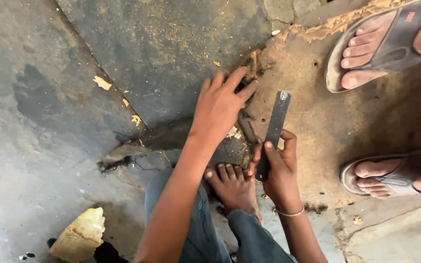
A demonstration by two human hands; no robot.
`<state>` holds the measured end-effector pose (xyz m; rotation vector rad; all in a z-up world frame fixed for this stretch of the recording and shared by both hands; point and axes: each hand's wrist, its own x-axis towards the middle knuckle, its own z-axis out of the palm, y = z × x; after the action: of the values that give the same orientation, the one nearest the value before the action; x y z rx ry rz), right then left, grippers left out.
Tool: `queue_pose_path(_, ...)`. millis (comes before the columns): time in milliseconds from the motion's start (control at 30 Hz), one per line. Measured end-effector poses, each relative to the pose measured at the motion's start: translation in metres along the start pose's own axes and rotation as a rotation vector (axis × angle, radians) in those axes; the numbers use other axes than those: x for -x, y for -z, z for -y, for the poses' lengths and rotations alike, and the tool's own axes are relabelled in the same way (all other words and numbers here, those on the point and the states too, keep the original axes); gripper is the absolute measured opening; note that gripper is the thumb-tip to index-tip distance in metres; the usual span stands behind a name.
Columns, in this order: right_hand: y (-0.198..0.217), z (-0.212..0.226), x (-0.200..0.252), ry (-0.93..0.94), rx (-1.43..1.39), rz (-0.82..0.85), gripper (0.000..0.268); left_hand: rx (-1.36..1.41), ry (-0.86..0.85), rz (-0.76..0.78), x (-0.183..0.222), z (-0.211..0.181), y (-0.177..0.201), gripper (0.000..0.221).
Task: Removing old covering and scraping foam from a motorcycle seat base using a metal blade.
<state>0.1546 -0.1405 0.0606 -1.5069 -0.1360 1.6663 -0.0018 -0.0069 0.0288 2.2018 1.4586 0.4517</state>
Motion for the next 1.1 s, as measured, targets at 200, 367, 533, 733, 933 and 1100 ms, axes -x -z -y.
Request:
queue_pose_path(200,-0.013,0.009,-0.012,0.016,0.109,0.034,0.027,0.291,0.150,0.037,0.008,0.020,-0.025,0.032)
queue_pose_path(367,-0.026,0.007,-0.026,0.083,0.608,-0.010,0.037,0.795,0.482,-0.263,0.010,0.014,-0.034,0.022)
queue_pose_path(533,-0.035,-0.002,-0.033,0.394,1.077,-0.075,0.065,0.849,0.535,-0.277,0.008,0.020,-0.035,0.021)
queue_pose_path(733,-0.039,-0.010,-0.031,0.437,1.115,-0.156,0.069,0.886,0.558,-0.242,0.008,0.024,-0.037,0.021)
queue_pose_path(933,-0.026,-0.011,-0.029,0.331,0.884,-0.185,0.063,0.892,0.558,-0.237,0.009,0.026,-0.034,0.020)
queue_pose_path(1100,-0.036,-0.013,-0.041,0.345,1.023,-0.148,0.065,0.891,0.537,-0.224,0.007,0.027,-0.033,0.021)
